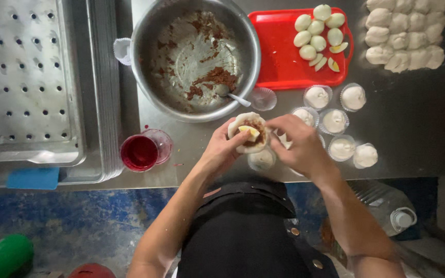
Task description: The person prepares filled dough buns by flattening a piece of dough, spooning a brown meat filling and a slice of boiled egg into the center, and pinching the edges closed. The person then places the assembled buns onto a metal steaming tray.
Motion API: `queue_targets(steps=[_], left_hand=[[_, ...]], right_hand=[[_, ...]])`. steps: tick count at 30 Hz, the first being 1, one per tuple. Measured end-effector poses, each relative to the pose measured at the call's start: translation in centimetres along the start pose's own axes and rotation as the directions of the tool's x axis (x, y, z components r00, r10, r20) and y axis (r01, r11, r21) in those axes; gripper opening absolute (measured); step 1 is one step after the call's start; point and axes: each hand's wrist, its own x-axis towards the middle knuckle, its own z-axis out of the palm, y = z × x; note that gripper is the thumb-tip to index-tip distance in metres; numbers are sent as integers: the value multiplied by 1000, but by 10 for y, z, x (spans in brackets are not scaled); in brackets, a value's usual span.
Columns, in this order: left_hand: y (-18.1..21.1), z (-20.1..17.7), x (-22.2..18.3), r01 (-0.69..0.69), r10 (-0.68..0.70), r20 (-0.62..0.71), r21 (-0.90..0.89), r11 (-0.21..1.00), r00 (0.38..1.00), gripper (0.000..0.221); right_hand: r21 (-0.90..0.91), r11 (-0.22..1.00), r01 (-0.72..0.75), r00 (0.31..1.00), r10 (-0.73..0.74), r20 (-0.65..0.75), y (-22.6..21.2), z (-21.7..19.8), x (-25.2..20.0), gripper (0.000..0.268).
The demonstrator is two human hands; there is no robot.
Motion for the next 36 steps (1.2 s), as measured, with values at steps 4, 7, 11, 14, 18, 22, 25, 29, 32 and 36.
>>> queue_targets(steps=[4, 7, 11, 14, 18, 22, 25, 29, 32, 36], left_hand=[[13, 1, -17, 49, -49, 23, 17, 999, 998, 48], [12, -2, -23, 23, -22, 35, -41, 999, 999, 48], [13, -4, -29, -105, 108, 7, -175, 979, 994, 50], [17, -2, -33, -216, 220, 2, -186, 959, 976, 52], [14, 1, -36, -255, 254, -27, -114, 960, 967, 53], [14, 5, -39, -308, 316, -42, 139, 941, 948, 53], [18, 7, -44, -281, 285, 4, 172, 944, 959, 52], [25, 16, -50, -216, 221, 28, 366, 905, 975, 50], [30, 23, -55, -170, 182, 10, 407, 898, 983, 49], [34, 28, -59, -198, 197, 44, 404, 893, 979, 49]], right_hand=[[13, 998, -65, 997, 65, -39, -17, 7, 4, 17], [-46, 956, 289, 950, -292, -112, -25, 19, 6, 17], [264, 962, -69, 954, 141, -265, -26, 35, -13, 16], [652, 717, -246, 870, 460, -177, -29, 55, -30, 19], [780, 569, -261, 860, 504, -80, -35, 86, -40, 28], [379, 901, -210, 877, 345, -335, -32, 88, -48, 17], [489, 845, -217, 871, 394, -293, -29, 76, -47, 16], [771, 593, -231, 904, 425, -56, -26, 61, -43, 28], [415, 900, -133, 926, 262, -272, -27, 60, -53, 21], [457, 889, -33, 937, 187, -296, -22, 56, -58, 25]])
